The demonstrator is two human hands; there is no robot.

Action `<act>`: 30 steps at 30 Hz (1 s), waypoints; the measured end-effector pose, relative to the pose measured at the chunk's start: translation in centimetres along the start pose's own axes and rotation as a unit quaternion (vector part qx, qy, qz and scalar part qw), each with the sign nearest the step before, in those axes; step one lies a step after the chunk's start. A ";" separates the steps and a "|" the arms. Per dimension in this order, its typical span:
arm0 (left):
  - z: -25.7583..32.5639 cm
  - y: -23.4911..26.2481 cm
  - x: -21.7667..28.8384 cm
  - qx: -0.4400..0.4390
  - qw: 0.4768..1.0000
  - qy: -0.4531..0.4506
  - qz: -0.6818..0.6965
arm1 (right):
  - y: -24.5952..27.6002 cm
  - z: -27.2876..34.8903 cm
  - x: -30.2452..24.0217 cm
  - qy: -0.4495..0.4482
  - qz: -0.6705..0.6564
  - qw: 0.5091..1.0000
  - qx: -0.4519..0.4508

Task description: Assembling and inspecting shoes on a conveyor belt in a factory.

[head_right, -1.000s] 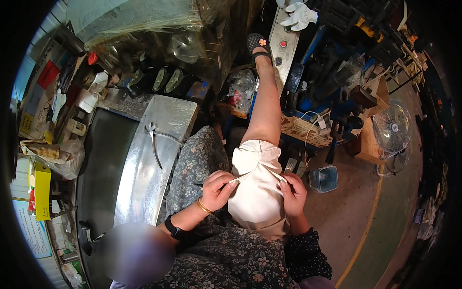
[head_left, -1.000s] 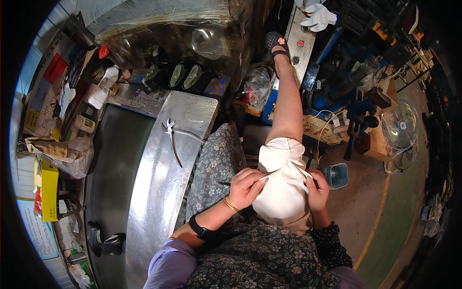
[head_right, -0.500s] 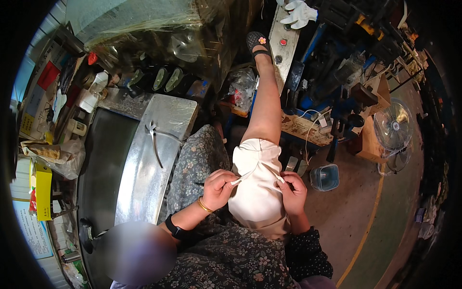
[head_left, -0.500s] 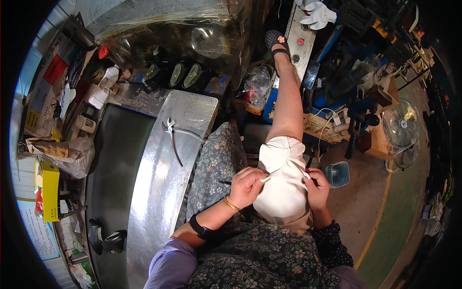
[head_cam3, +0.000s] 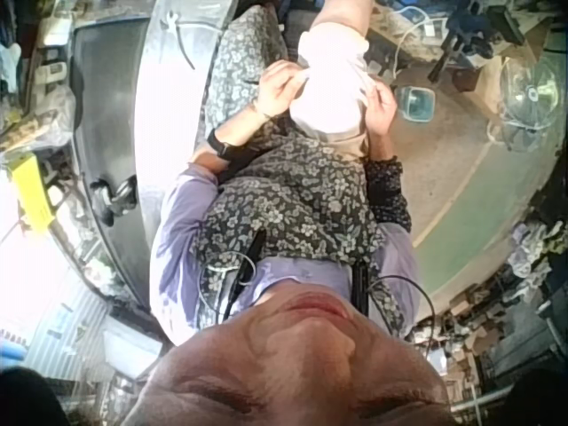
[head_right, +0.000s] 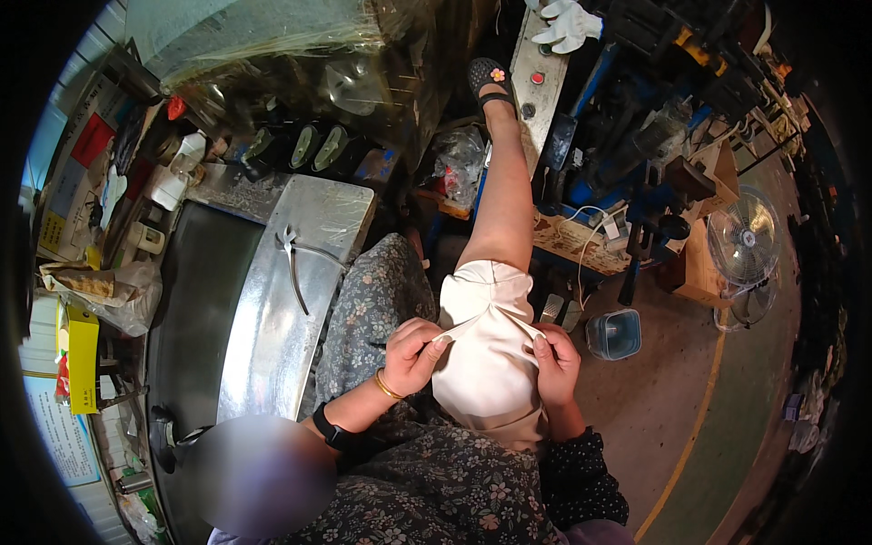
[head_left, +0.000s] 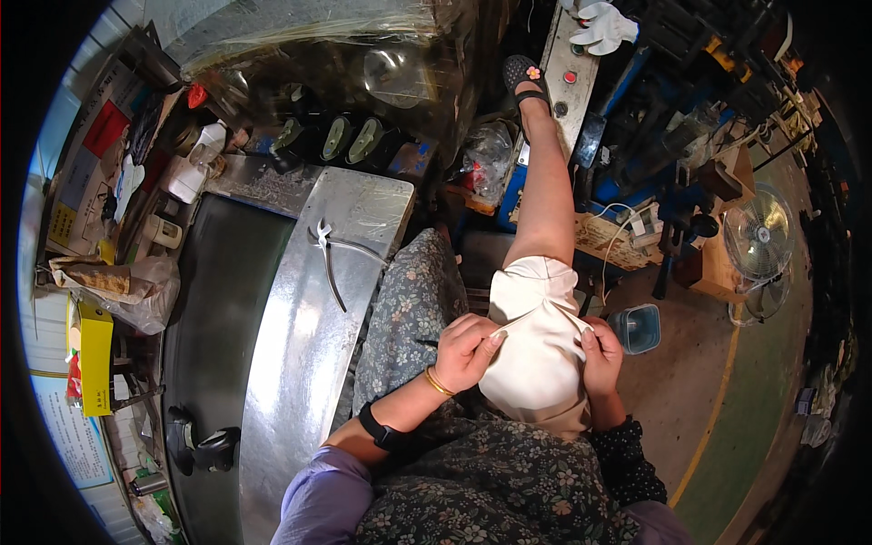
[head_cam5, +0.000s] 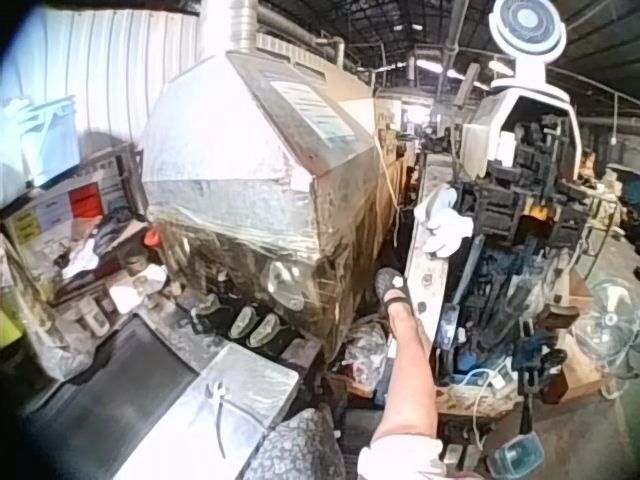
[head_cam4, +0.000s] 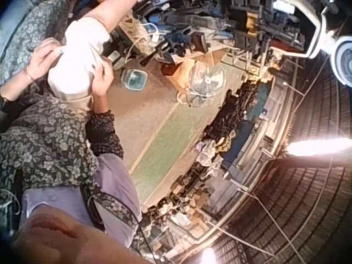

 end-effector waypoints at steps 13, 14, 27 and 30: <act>-3.9 1.3 -3.1 0.083 0.991 0.108 0.013 | 0.6 -8.1 -0.7 0.020 0.081 0.995 0.049; -4.4 1.4 -3.4 0.085 0.990 0.108 0.012 | 0.1 -8.8 -0.8 0.026 0.083 0.995 0.042; -16.8 -5.4 -16.2 0.000 0.983 0.181 -0.041 | -1.6 -21.4 4.4 0.024 0.096 0.995 0.030; -18.4 -6.9 -17.0 0.012 0.985 0.163 -0.061 | -1.8 -23.0 2.3 0.095 0.229 0.968 0.039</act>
Point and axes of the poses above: each hand's wrist, its own z-axis away from the middle knuckle, its own y-axis out of the back of the hand, x = y × z, the point moved 10 cm from there along -z, towards the middle knuckle, and after that the axes turned 2 degrees about -z, right-handed, at the moved point
